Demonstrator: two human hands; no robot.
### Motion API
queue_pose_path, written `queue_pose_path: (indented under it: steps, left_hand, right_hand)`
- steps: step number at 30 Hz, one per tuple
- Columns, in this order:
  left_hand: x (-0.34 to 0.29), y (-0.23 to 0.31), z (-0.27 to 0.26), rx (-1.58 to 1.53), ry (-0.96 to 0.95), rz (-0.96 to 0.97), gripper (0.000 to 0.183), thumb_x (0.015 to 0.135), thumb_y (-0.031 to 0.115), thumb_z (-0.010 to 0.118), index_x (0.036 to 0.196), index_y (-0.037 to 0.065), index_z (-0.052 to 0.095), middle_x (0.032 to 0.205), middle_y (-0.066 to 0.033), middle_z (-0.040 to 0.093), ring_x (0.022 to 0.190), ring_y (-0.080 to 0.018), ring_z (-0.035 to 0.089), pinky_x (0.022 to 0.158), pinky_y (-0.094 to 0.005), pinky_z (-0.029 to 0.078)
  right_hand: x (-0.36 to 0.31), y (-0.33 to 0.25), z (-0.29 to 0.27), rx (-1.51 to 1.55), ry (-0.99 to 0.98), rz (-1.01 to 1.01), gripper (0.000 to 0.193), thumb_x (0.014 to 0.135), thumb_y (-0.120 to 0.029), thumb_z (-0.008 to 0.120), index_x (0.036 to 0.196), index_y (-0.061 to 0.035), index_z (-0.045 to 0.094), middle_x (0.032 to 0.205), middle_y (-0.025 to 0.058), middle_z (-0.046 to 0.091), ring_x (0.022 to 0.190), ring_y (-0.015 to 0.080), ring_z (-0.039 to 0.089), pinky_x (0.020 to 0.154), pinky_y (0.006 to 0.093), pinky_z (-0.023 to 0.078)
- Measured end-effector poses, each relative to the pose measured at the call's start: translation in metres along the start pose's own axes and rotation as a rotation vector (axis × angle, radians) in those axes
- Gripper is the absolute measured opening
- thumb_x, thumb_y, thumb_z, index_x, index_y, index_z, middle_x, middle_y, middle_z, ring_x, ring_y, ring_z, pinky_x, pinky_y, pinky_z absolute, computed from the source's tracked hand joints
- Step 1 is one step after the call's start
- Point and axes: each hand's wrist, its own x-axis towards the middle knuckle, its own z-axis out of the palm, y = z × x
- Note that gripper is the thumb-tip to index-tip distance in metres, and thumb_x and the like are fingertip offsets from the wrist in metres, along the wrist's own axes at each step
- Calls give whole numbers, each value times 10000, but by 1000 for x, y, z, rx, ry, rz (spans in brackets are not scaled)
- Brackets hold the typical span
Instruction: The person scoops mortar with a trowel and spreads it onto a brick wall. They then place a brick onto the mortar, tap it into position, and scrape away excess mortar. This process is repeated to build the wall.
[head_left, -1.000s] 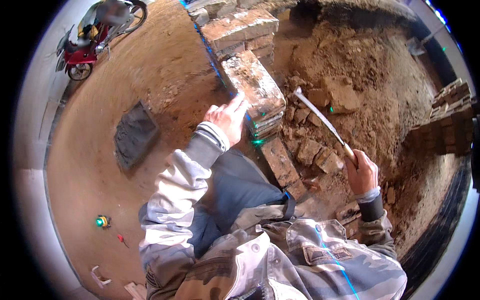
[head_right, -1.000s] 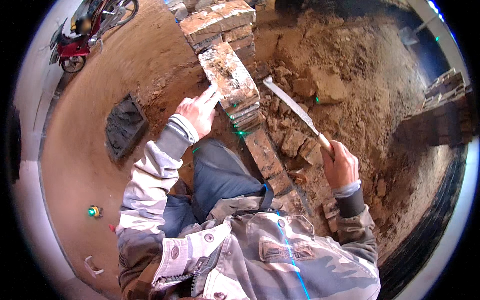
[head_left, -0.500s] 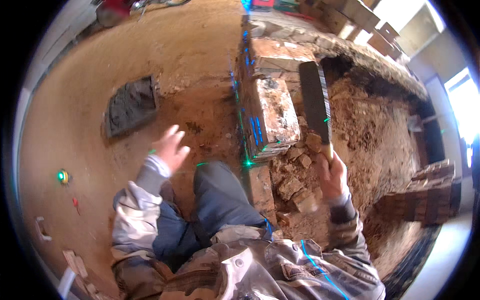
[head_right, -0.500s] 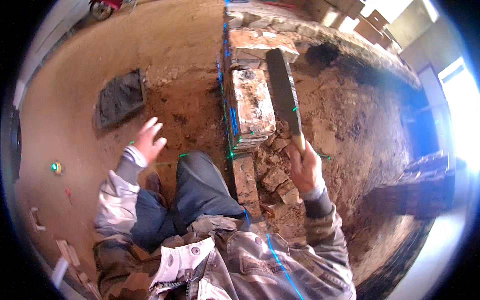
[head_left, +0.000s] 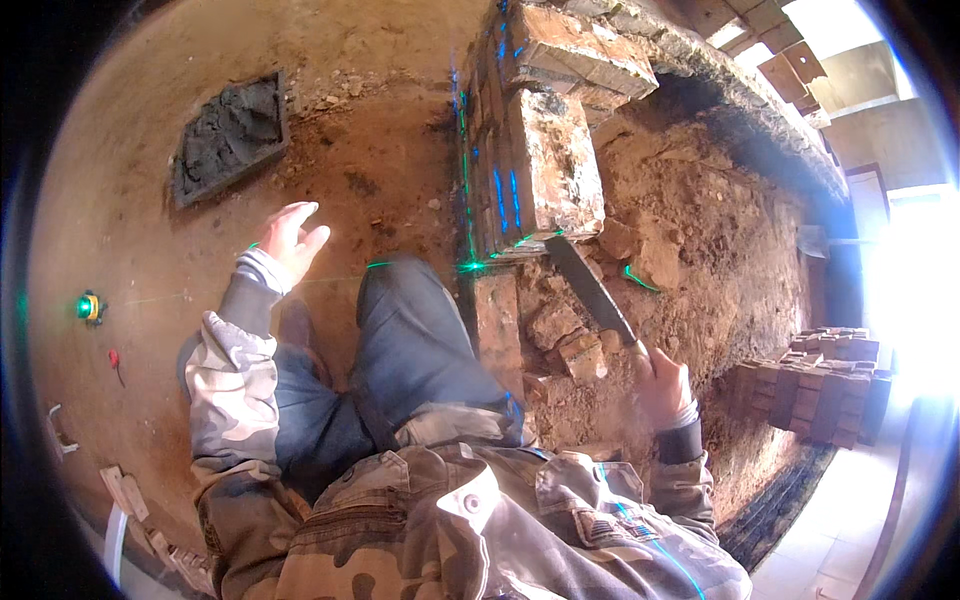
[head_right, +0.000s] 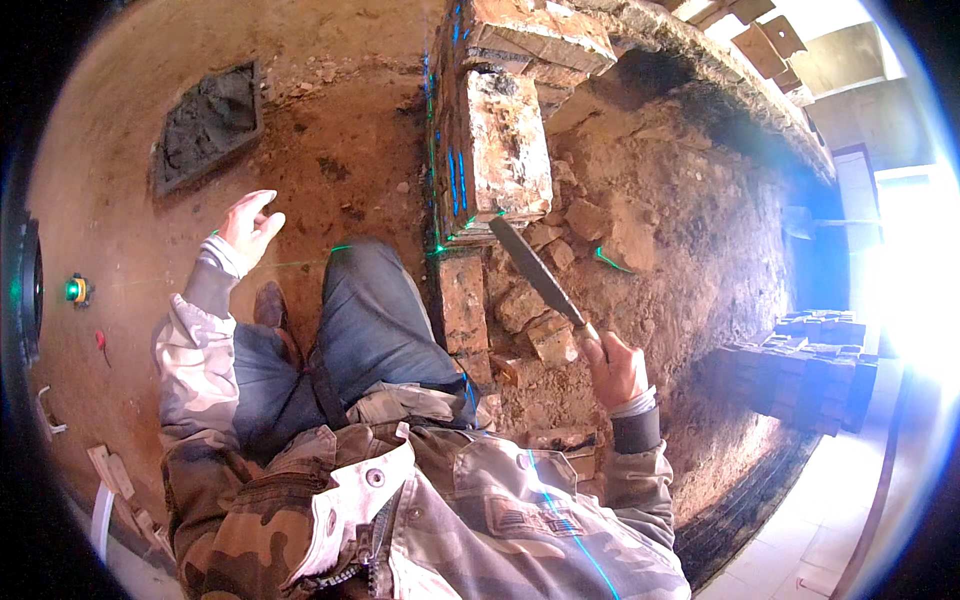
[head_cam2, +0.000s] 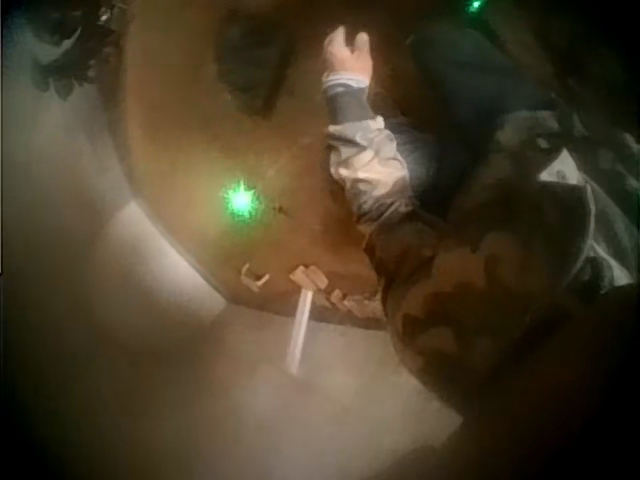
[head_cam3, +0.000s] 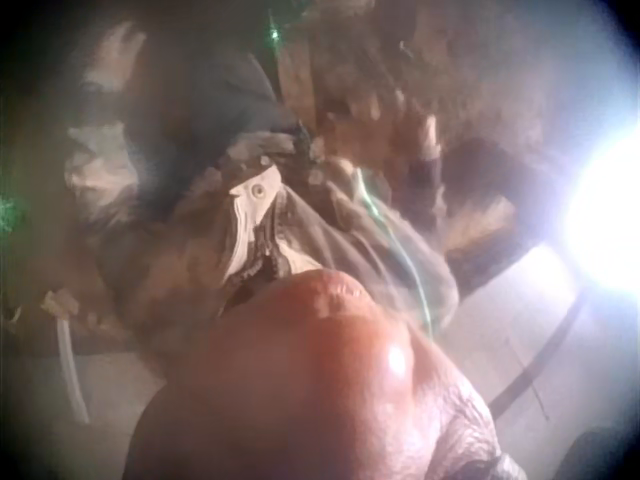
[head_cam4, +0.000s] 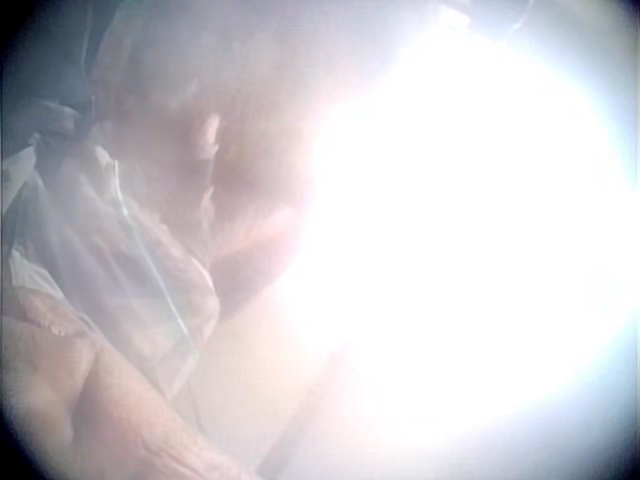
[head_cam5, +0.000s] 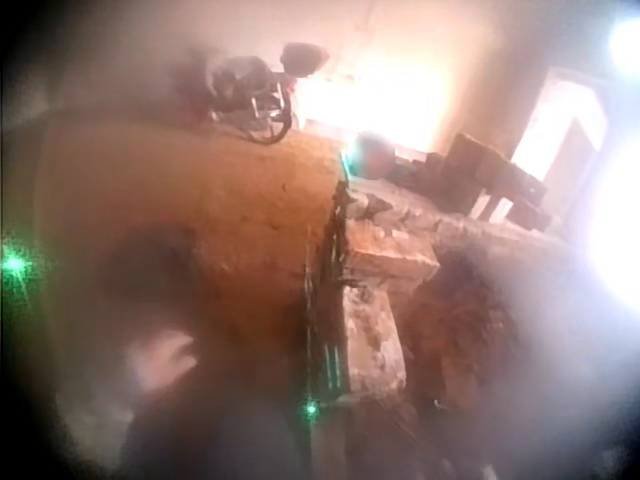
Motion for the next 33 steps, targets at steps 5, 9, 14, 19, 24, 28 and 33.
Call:
queue_pose_path:
  steps: [5, 9, 14, 19, 24, 28, 33]
  left_hand:
    - [-4, -5, -1, 201, -40, 52, 486, 909, 237, 685, 1291, -47, 586, 1292, -196, 624, 995, -249, 659, 882, -342, 533]
    - [-5, -7, 5, 235, -21, 20, 513, 898, 265, 690, 1293, -46, 587, 1308, -241, 609, 1066, -300, 664, 929, -375, 530]
    - [-5, 8, 6, 98, -25, -98, 476, 911, 270, 660, 1268, -40, 606, 1223, -222, 658, 895, -280, 687, 836, -385, 544]
    - [-1, -1, 2, -6, 27, 72, 240, 954, 187, 571, 1014, -20, 676, 920, -190, 702, 767, -308, 652, 732, -379, 522]
    - [9, 16, -13, 28, 215, 122, 244, 942, 147, 589, 773, -26, 563, 717, -215, 578, 634, -347, 563, 599, -411, 439]
    - [13, 30, -21, -19, 262, 52, 272, 916, 153, 676, 753, -27, 554, 657, -209, 548, 562, -335, 518, 553, -403, 420]
    - [13, 18, -27, 10, 301, 37, 280, 910, 151, 697, 743, -20, 551, 642, -182, 535, 548, -285, 472, 551, -393, 420]
  right_hand:
    - [17, 2, -1, 40, -43, 10, 323, 978, -260, 609, 807, 13, 587, 615, 216, 506, 514, 350, 496, 521, 415, 427]
    - [7, 64, 32, 53, 39, -280, 212, 998, -177, 581, 891, -2, 634, 596, 129, 494, 478, 260, 469, 465, 356, 394]
    - [-16, 39, 62, 522, -142, 447, 414, 1028, -389, 572, 838, -32, 660, 607, -42, 524, 531, 47, 460, 458, 253, 356]
    - [-33, 25, 79, 509, -199, 309, 371, 1017, -325, 587, 885, 7, 687, 643, -6, 547, 614, 77, 479, 556, 278, 410]
    - [-10, -79, 59, 396, -295, 67, 230, 922, -221, 690, 897, 1, 637, 676, 69, 598, 629, 131, 551, 580, 316, 458]
    - [21, -120, 63, 577, -665, -82, 184, 953, -160, 629, 867, -1, 595, 649, 58, 527, 611, 140, 536, 508, 365, 411]
    - [54, -168, 62, 1078, -850, 393, 233, 1029, -260, 534, 928, -50, 521, 714, 34, 532, 539, 139, 524, 487, 296, 451]
